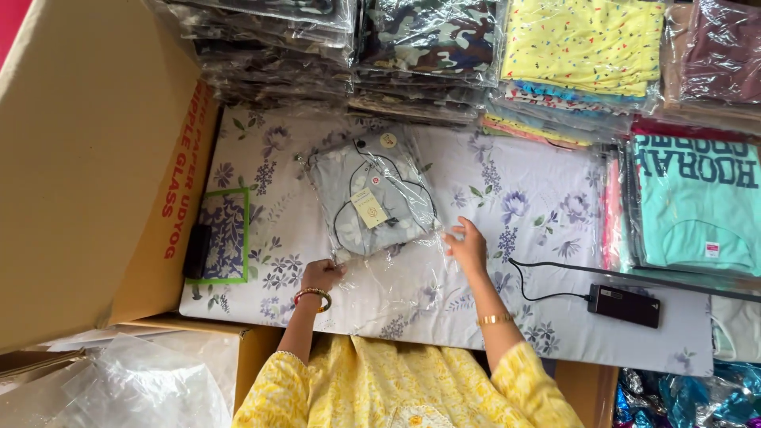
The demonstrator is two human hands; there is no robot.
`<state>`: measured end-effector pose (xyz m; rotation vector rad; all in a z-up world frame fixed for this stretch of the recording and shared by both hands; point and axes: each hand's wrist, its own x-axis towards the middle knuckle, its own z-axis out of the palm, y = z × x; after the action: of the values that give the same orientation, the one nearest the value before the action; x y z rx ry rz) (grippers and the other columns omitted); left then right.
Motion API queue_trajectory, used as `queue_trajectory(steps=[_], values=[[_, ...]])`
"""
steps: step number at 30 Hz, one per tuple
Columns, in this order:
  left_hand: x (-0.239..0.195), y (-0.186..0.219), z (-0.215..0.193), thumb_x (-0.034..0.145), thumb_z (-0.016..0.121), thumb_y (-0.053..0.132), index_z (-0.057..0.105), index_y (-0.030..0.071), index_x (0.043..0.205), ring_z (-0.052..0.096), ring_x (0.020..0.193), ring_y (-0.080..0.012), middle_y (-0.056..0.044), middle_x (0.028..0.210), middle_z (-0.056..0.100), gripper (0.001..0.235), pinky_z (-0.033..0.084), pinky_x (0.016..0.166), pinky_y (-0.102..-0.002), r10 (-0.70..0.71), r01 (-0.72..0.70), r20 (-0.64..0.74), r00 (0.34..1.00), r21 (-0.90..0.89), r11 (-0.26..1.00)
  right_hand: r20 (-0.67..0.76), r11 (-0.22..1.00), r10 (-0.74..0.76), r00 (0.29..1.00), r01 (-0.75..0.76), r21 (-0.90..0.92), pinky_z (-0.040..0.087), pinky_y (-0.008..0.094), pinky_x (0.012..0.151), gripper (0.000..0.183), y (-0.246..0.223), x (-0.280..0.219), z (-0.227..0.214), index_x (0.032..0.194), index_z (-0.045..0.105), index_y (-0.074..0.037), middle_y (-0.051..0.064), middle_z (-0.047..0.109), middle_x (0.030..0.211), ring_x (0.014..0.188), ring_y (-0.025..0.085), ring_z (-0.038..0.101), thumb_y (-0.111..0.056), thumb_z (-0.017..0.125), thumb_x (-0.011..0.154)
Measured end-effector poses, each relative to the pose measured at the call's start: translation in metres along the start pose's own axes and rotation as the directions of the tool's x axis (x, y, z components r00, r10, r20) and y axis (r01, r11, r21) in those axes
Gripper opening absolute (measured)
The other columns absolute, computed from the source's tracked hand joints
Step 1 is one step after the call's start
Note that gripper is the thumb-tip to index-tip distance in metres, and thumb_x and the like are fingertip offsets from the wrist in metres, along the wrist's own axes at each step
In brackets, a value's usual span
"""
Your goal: The person folds shirts on a padded table, smoothing each garment flat and folding the sleeves and body into a compact square. Each folded shirt is wrapped in a clear plastic bag and placed on a stack of finished packages.
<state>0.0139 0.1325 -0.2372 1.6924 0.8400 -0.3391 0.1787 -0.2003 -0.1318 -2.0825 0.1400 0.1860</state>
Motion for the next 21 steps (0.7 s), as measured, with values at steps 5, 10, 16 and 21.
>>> queue_trajectory(steps=[5, 10, 16, 21], values=[[-0.025, 0.039, -0.024, 0.079, 0.085, 0.015, 0.073, 0.0, 0.079, 0.049, 0.048, -0.0094, -0.001, 0.063, 0.065, 0.02, 0.04, 0.047, -0.028, -0.028, 0.028, -0.01, 1.0, 0.006, 1.0, 0.221, 0.939, 0.311, 0.924, -0.335, 0.082, 0.048, 0.027, 0.052, 0.051, 0.034, 0.026, 0.004, 0.128, 0.064, -0.006, 0.008, 0.076, 0.092, 0.056, 0.013, 0.064, -0.004, 0.081, 0.08], [-0.043, 0.05, -0.024, 0.078, 0.082, 0.007, 0.074, 0.0, 0.084, 0.06, 0.05, -0.0107, -0.003, 0.069, 0.069, 0.013, 0.049, 0.051, -0.028, 0.013, -0.026, -0.068, 0.998, -0.196, 0.98, 0.207, 0.934, 0.235, 0.95, -0.28, 0.222, 0.047, 0.027, 0.054, 0.047, 0.014, -0.005, -0.018, 0.127, 0.065, -0.006, 0.009, 0.073, 0.086, 0.058, 0.014, 0.063, 0.0, 0.077, 0.082], [-0.049, 0.072, -0.018, 0.077, 0.082, -0.003, 0.07, -0.004, 0.084, 0.065, 0.073, -0.0075, -0.004, 0.094, 0.066, 0.014, 0.054, 0.066, -0.022, 0.456, -0.517, -0.331, 0.826, -0.122, 0.847, 0.088, 0.8, 0.099, 0.991, -0.132, 0.586, 0.065, 0.031, 0.079, 0.032, -0.009, -0.011, -0.027, 0.121, 0.061, 0.001, 0.007, 0.069, 0.093, 0.084, 0.013, 0.07, 0.005, 0.067, 0.09], [-0.066, 0.108, -0.022, 0.079, 0.077, -0.005, 0.069, -0.004, 0.087, 0.062, 0.079, -0.0069, -0.003, 0.106, 0.063, 0.011, 0.053, 0.067, -0.02, 0.54, -0.65, -0.389, 0.746, -0.247, 0.719, -0.115, 0.697, -0.214, 0.97, 0.234, 0.678, 0.057, 0.026, 0.084, 0.034, -0.056, -0.011, -0.038, 0.121, 0.056, -0.003, 0.004, 0.067, 0.095, 0.087, 0.011, 0.066, 0.003, 0.072, 0.091]])
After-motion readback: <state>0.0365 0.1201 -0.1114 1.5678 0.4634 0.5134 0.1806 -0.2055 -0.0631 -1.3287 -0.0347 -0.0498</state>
